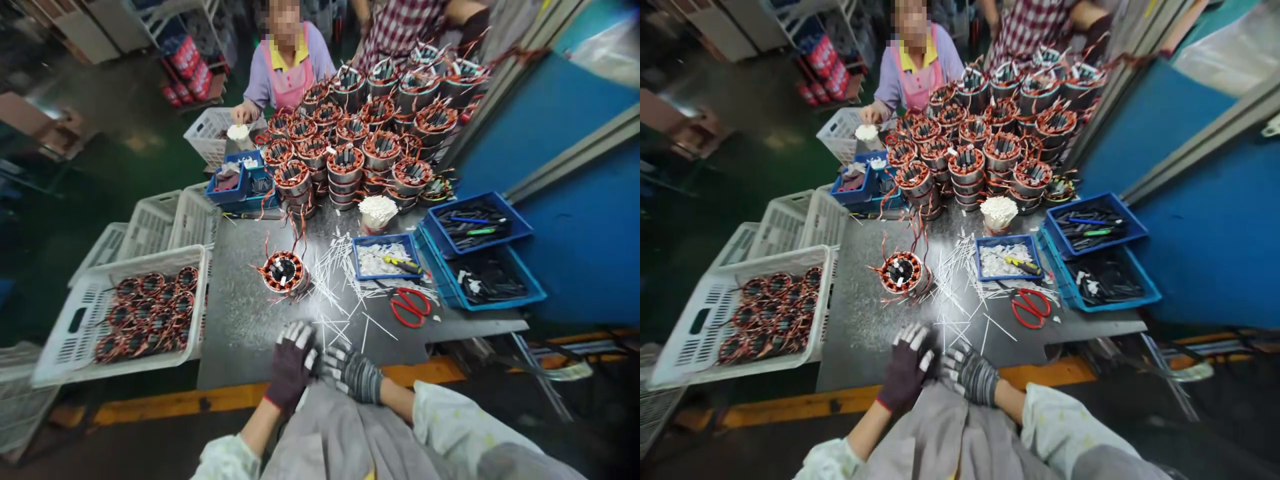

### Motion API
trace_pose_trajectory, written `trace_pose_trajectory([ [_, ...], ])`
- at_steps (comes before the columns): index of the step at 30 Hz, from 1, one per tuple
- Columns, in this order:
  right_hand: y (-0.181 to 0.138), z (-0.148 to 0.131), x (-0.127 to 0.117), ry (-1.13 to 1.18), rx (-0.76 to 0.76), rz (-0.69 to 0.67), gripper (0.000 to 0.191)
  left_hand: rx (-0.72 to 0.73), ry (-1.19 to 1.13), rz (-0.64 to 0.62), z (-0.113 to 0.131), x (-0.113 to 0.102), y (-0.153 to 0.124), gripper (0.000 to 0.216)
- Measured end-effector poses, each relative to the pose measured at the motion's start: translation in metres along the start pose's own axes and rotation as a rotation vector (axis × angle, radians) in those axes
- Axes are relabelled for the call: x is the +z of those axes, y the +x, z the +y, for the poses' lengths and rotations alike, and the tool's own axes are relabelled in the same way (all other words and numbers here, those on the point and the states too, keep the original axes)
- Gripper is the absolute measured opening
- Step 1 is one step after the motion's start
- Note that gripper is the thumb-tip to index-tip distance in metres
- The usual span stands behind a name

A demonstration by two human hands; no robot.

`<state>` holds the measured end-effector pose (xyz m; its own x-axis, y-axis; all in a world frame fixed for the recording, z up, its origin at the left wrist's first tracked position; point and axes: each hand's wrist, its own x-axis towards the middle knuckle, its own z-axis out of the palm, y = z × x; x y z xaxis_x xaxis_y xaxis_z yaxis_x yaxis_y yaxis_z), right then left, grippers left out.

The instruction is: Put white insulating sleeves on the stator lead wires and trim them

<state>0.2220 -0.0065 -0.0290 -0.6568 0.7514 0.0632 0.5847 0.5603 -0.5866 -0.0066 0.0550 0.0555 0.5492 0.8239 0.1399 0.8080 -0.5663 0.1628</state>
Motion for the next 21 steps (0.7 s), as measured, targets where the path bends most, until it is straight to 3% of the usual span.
trace_pose_trajectory([
  [1, -0.004, 0.001, 0.011, 0.012, -0.004, -0.003, 0.039, -0.112, 0.021, -0.018, 0.000, 0.018, -0.004, 0.064],
  [3, -0.007, 0.014, 0.017, -0.009, -0.011, -0.014, 0.041, -0.240, 0.028, -0.037, 0.004, 0.053, 0.013, 0.075],
  [7, 0.002, 0.064, -0.010, -0.150, 0.196, -0.029, 0.042, -0.181, -0.067, -0.064, 0.031, 0.104, 0.101, 0.067],
  [10, 0.011, 0.090, -0.037, -0.258, 0.335, 0.044, 0.042, -0.096, -0.119, -0.047, 0.050, 0.108, 0.137, 0.064],
  [13, 0.020, 0.085, -0.048, -0.345, 0.280, 0.204, 0.041, -0.076, -0.118, 0.001, 0.044, 0.085, 0.112, 0.052],
  [17, 0.028, 0.048, -0.034, -0.295, 0.145, 0.347, 0.041, -0.316, -0.022, 0.091, -0.011, 0.056, 0.052, 0.040],
  [19, 0.023, 0.039, -0.021, -0.269, 0.202, 0.406, 0.037, -0.411, 0.016, 0.092, -0.042, 0.055, 0.038, 0.045],
  [21, 0.008, 0.042, -0.011, -0.282, 0.290, 0.434, 0.033, -0.454, 0.020, 0.061, -0.054, 0.066, 0.036, 0.053],
])
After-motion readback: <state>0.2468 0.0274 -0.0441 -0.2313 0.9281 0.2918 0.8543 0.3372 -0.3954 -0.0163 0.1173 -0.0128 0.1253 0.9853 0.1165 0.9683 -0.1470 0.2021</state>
